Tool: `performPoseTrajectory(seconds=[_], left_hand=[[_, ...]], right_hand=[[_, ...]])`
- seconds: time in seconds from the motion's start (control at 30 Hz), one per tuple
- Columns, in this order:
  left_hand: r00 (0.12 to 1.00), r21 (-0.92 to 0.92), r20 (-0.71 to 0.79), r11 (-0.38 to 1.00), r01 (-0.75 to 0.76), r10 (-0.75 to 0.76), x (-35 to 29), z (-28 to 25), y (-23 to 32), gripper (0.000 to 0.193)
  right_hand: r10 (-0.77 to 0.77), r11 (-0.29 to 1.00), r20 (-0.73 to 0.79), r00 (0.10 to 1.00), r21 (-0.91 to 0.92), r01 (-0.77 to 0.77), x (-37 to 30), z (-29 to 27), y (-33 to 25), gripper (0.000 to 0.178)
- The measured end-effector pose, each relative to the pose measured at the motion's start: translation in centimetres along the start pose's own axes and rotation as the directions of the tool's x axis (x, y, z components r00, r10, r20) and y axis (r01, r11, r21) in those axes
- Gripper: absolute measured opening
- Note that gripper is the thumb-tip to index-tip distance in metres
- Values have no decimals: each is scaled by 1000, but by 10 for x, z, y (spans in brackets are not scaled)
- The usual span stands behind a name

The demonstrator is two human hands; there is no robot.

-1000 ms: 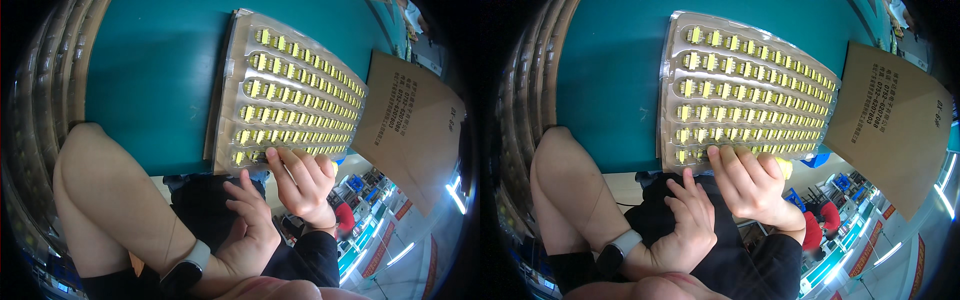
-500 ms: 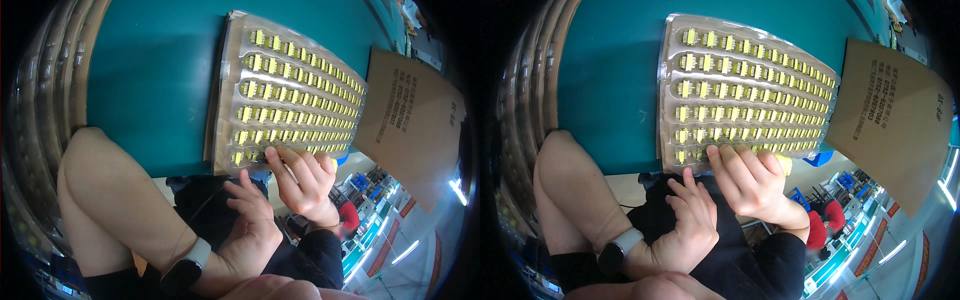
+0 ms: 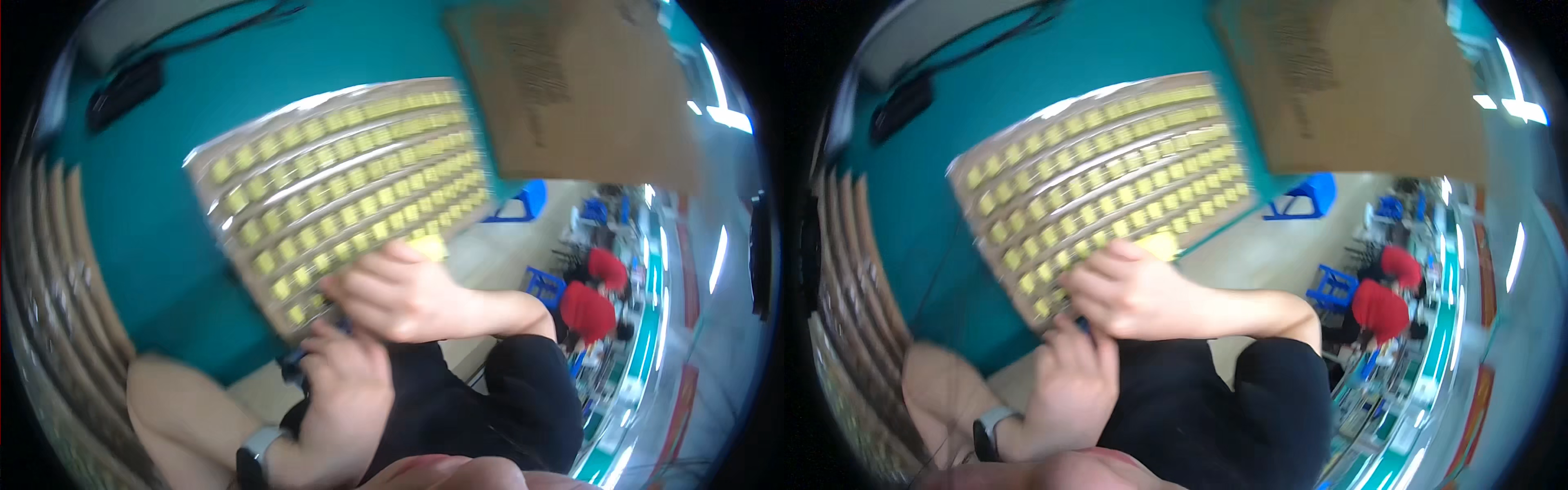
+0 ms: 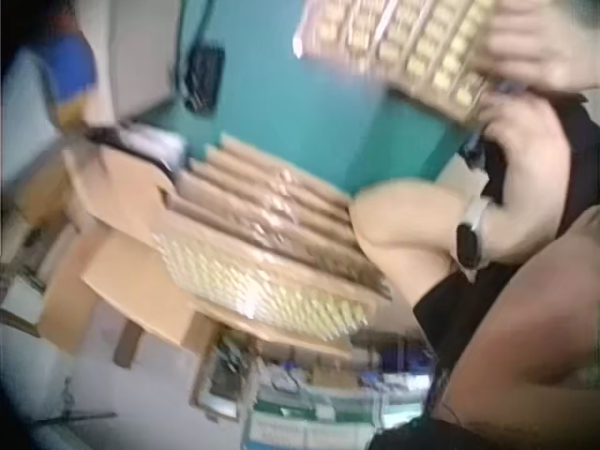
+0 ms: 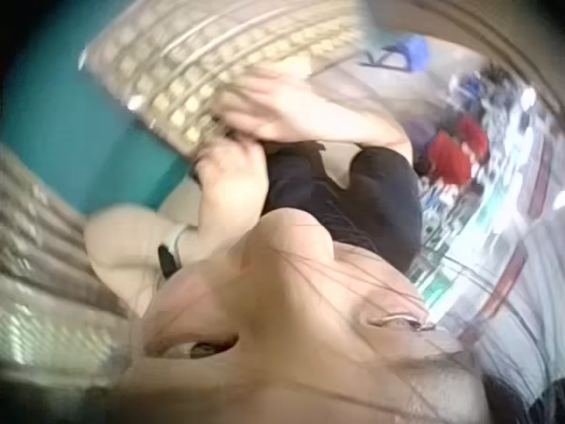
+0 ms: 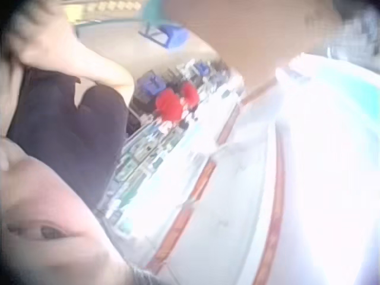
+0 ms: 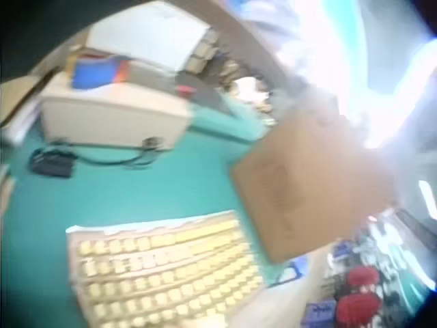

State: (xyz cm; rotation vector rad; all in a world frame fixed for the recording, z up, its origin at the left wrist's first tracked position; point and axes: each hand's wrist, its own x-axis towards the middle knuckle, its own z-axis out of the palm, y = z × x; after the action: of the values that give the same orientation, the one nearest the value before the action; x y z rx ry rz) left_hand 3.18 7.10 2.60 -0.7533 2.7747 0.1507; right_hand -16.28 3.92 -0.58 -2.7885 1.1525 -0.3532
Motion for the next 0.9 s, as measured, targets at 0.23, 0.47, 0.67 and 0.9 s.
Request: performPoseTrajectory(seconds=[0.23, 0.47, 0.67, 0.9], left_hand=[[993, -54, -97, 996, -73, 68, -6, 24, -12, 58], [984, -57, -164, 995, -78, 68, -7, 30, -10, 52], [987, 5, -152, 998, -56, 56, -7, 15, -9, 40], [997, 112, -75, 994, -16, 25, -17, 7, -4, 35]], right_hand=[[-3, 996, -93, 996, 89, 12, 5, 7, 2, 35], [-16, 995, -56, 998, 100, 22, 2, 10, 2, 38], [-29, 996, 0, 1000, 89, 29, 6, -1, 4, 42], [-45, 998, 109, 993, 39, 41, 12, -7, -1, 48]])
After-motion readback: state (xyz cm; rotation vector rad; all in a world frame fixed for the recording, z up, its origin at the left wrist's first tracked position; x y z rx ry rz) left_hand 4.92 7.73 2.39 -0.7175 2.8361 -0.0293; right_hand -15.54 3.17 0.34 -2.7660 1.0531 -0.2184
